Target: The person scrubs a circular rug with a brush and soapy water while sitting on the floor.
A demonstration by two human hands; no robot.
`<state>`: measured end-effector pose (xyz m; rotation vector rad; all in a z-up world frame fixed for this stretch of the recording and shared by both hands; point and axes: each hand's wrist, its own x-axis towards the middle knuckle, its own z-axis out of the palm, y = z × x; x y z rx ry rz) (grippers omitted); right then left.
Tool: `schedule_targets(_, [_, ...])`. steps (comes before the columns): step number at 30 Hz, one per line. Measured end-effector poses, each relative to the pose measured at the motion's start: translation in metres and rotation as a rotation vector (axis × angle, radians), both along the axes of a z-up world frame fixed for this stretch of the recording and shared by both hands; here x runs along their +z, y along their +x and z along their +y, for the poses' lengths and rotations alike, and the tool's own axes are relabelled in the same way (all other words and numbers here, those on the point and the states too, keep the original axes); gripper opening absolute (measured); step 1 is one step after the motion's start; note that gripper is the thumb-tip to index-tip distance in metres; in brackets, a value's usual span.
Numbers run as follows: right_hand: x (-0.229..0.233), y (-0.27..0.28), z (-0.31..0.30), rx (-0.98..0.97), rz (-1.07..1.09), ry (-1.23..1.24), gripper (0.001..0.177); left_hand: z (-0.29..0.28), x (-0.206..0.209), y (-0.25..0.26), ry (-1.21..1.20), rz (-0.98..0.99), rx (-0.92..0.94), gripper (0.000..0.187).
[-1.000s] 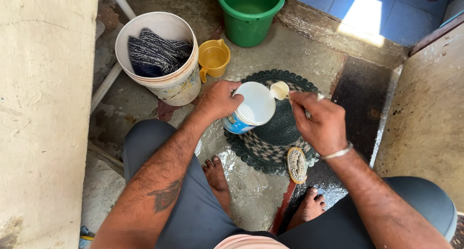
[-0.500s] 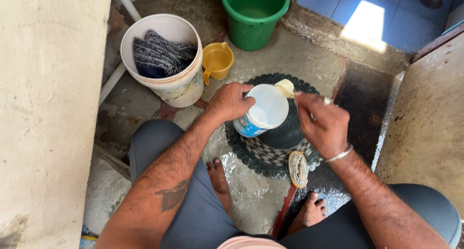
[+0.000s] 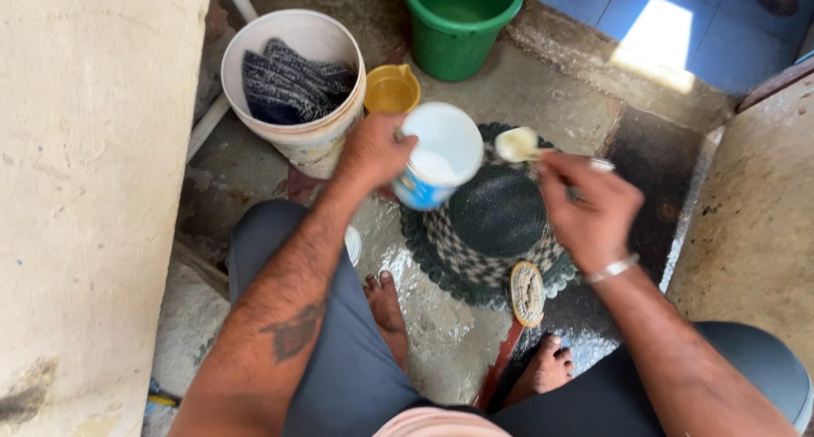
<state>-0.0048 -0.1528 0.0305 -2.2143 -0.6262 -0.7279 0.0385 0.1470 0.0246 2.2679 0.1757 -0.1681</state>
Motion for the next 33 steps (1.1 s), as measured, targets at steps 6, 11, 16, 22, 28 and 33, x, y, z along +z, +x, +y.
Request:
schedule_targets(6, [-0.019,0.034,0.028,-0.065,0.178,-0.174,0.012,0.035,0.018,0.002,0.05,-0.125,0.186,0.042])
schedule_targets(11, [-0.024,0.09,0.014,-0.093,0.006,-0.149,0.01,0.044,0.011,0.005,0.058,-0.37,0.143,0.035])
schedule_targets(16, [-0.028,0.115,-0.022,-0.199,-0.168,-0.139,0.015,0.033,0.004,0.018,0.027,-0.299,0.164,0.047])
schedule_targets(22, [-0.031,0.103,-0.086,-0.289,-0.195,-0.212,0.015,0.034,0.009,0.004,-0.037,-0.267,0.101,0.043])
schedule_targets(28, [-0.031,0.042,-0.138,-0.364,-0.093,-0.351,0.008,0.036,0.001,0.003,0.049,-0.282,0.038,0.049])
schedule_targets(33, [-0.019,-0.013,-0.135,-0.438,-0.012,-0.438,0.003,0.026,-0.003,0.006,0.048,-0.307,-0.049,0.05])
